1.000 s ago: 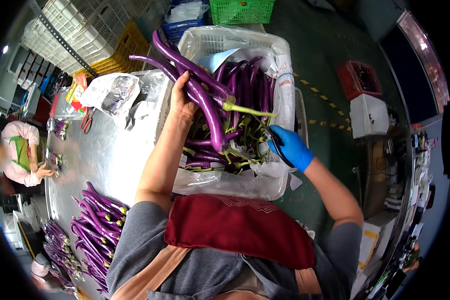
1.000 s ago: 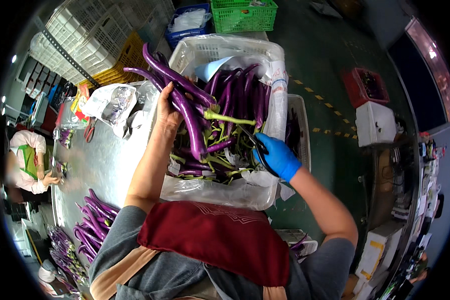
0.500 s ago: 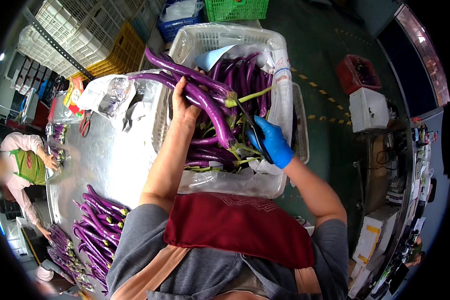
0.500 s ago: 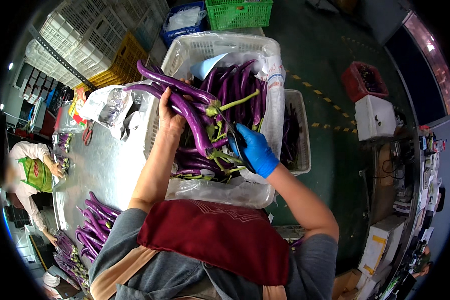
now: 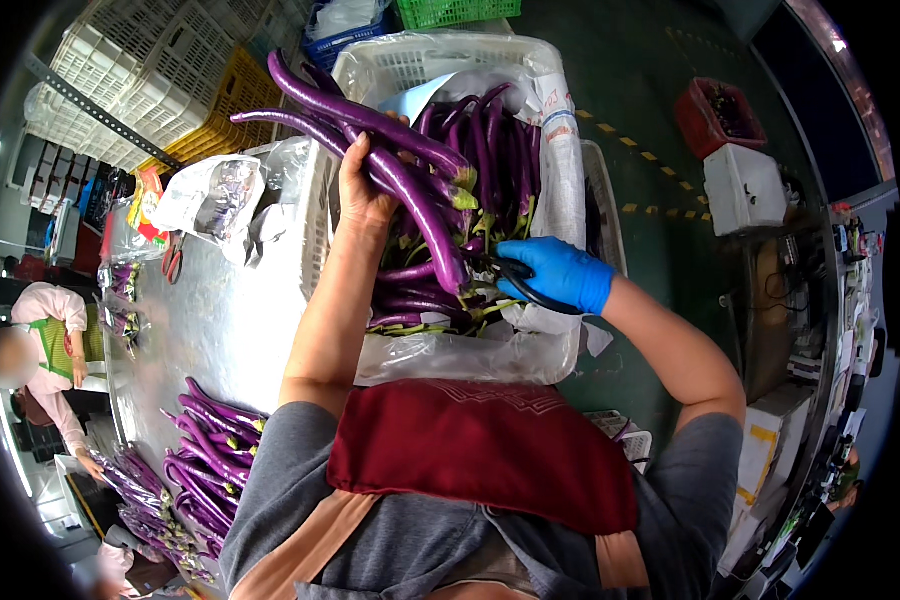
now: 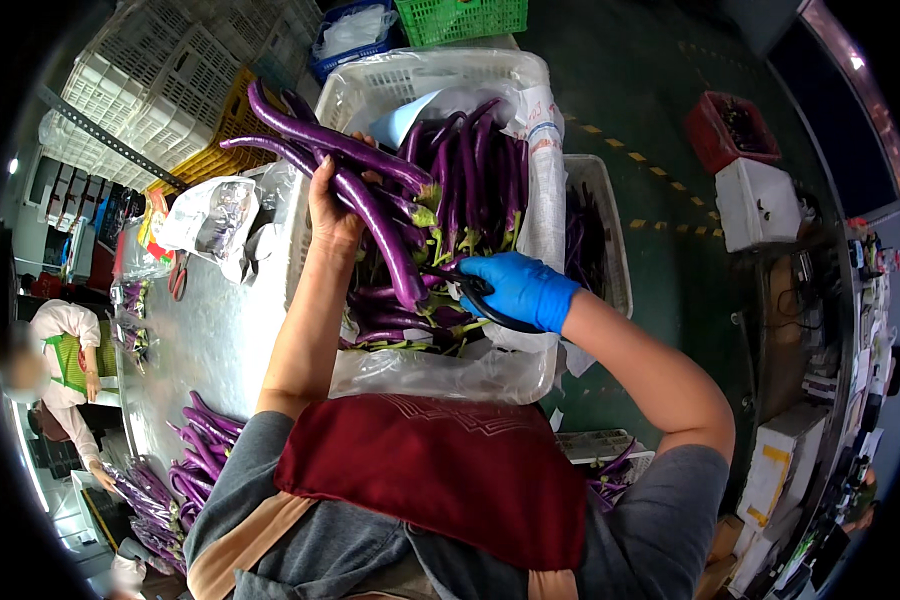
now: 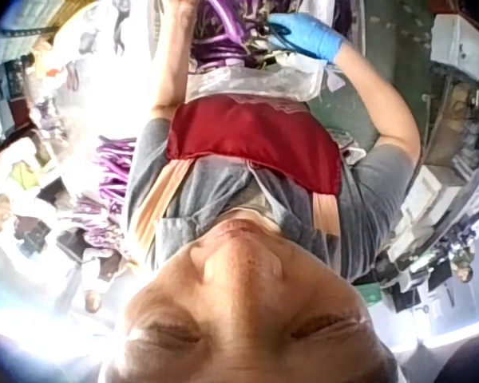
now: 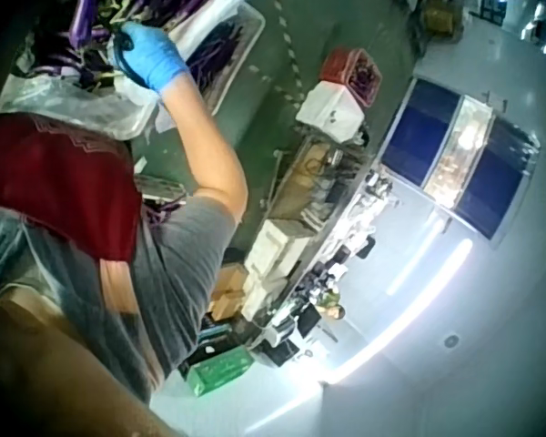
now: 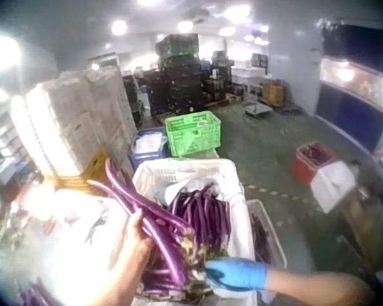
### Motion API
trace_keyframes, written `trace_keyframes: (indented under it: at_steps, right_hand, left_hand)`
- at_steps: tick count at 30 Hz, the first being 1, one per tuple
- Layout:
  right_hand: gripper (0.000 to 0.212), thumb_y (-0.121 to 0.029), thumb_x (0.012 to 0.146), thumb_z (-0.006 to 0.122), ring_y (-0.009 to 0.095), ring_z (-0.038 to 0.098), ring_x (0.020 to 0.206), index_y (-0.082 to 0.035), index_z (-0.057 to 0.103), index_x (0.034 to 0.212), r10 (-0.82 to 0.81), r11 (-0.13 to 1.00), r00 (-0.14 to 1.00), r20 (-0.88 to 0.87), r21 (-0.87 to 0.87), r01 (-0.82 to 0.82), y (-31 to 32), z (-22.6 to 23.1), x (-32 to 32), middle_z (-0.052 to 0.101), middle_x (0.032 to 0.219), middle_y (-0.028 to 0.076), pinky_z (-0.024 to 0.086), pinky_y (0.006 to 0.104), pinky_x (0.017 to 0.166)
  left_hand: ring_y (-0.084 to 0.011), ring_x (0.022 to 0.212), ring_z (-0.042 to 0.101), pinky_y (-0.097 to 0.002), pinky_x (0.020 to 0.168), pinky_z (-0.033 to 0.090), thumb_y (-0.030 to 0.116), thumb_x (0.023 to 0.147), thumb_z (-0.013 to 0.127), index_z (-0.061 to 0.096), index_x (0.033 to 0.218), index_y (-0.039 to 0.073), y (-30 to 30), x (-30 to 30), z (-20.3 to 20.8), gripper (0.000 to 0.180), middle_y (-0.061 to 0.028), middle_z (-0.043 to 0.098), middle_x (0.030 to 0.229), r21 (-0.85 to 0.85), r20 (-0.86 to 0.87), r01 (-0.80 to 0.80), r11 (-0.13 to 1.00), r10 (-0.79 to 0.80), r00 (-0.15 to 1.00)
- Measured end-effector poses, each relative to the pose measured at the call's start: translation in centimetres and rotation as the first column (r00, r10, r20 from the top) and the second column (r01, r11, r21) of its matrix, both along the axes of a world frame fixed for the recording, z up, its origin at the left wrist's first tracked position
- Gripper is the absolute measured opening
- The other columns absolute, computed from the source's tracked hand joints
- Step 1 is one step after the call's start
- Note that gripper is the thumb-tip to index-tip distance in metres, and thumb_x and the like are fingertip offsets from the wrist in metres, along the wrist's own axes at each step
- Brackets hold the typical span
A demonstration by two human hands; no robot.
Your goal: The person sorts purple eggplants by picking them from crates or a table, trimming their stems using scissors, and placing them into other crates.
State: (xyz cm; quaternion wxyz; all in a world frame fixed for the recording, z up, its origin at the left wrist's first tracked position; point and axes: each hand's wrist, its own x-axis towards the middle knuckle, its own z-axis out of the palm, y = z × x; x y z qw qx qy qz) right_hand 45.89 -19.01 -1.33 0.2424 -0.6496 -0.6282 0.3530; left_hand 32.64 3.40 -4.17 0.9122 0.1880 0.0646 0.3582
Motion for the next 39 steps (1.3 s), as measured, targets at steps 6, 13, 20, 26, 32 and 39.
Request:
trace_keyframes:
  at_steps: [6, 13, 20, 26, 32, 39]
  right_hand:
    - [0.021, -0.018, 0.078, 0.055, 0.036, 0.058, 0.069, -0.007, 0.058, 0.095, -0.04, 0.997, 0.986, 0.159, 0.072, 0.028, -0.5, -2.4, 1.4, 0.059, 0.076, 0.02, 0.047, 0.0397, 0.062]
    - [0.027, -0.01, 0.073, 0.058, 0.032, 0.053, 0.072, -0.008, 0.056, 0.1, 0.055, 0.942, 0.869, 0.491, 0.263, -0.209, -1.9, 0.0, 4.3, 0.051, 0.076, 0.014, 0.043, 0.0382, 0.064]
    - [0.027, -0.016, 0.076, 0.05, 0.035, 0.056, 0.064, -0.01, 0.052, 0.102, 0.097, 0.968, 0.808, 0.581, 0.135, -0.212, 0.3, -2.9, 2.5, 0.054, 0.072, 0.017, 0.045, 0.0433, 0.055]
    - [0.023, -0.018, 0.078, 0.051, 0.038, 0.056, 0.063, -0.008, 0.056, 0.099, -0.036, 0.998, 0.888, 0.459, 0.064, 0.007, -2.1, -4.6, 3.3, 0.057, 0.069, 0.021, 0.045, 0.0449, 0.056]
    - [0.038, -0.014, 0.076, 0.064, 0.015, 0.058, 0.071, 0.001, 0.052, 0.11, -0.219, 0.975, 0.975, -0.023, -0.032, 0.218, -0.4, -3.9, 2.3, 0.063, 0.083, 0.015, 0.047, 0.0287, 0.067]
    - [0.024, -0.005, 0.083, 0.05, 0.006, 0.04, 0.046, -0.004, 0.053, 0.106, -0.47, 0.881, 0.726, -0.501, -0.221, 0.418, 0.3, -4.8, -0.6, 0.048, 0.067, -0.002, 0.031, 0.0166, 0.041]
  left_hand:
    - [-0.0259, 0.087, 0.055, -0.0319, 0.073, 0.049, 0.025, 0.074, 0.059, 0.043, 0.115, -0.005, 1.6, -0.5, 0.1, 0.053, -0.0195, 0.051, 0.11, 0.206, -0.294, -0.069, 0.976, 0.129, 0.947]
    - [-0.0265, 0.085, 0.056, -0.0395, 0.08, 0.047, 0.02, 0.076, 0.058, 0.052, 0.103, -0.002, 3.5, 0.0, 1.8, 0.035, -0.0148, 0.058, 0.095, 0.168, -0.397, -0.131, 0.977, 0.189, 0.898]
    - [-0.0207, 0.068, 0.056, -0.0337, 0.06, 0.049, 0.003, 0.07, 0.061, 0.05, 0.092, 0.004, 2.7, 1.7, 0.3, 0.025, -0.0068, 0.055, 0.078, 0.295, -0.407, -0.307, 0.905, 0.41, 0.816]
    - [-0.0154, 0.072, 0.054, -0.029, 0.065, 0.047, 0.002, 0.069, 0.065, 0.05, 0.095, 0.005, 2.3, 2.6, 2.1, 0.03, -0.0031, 0.056, 0.082, 0.551, -0.364, -0.406, 0.729, 0.648, 0.67]
    - [-0.0138, 0.08, 0.053, -0.027, 0.072, 0.045, 0.006, 0.066, 0.072, 0.042, 0.103, 0.004, 2.7, -1.6, 7.4, 0.048, -0.004, 0.053, 0.091, 0.764, -0.223, -0.438, 0.475, 0.83, 0.511]
    - [-0.0121, 0.081, 0.052, -0.0262, 0.075, 0.043, 0.005, 0.061, 0.072, 0.044, 0.107, 0.0, 2.6, -18.5, 12.3, 0.054, -0.0056, 0.054, 0.088, 0.849, -0.253, -0.408, 0.334, 0.937, 0.241]
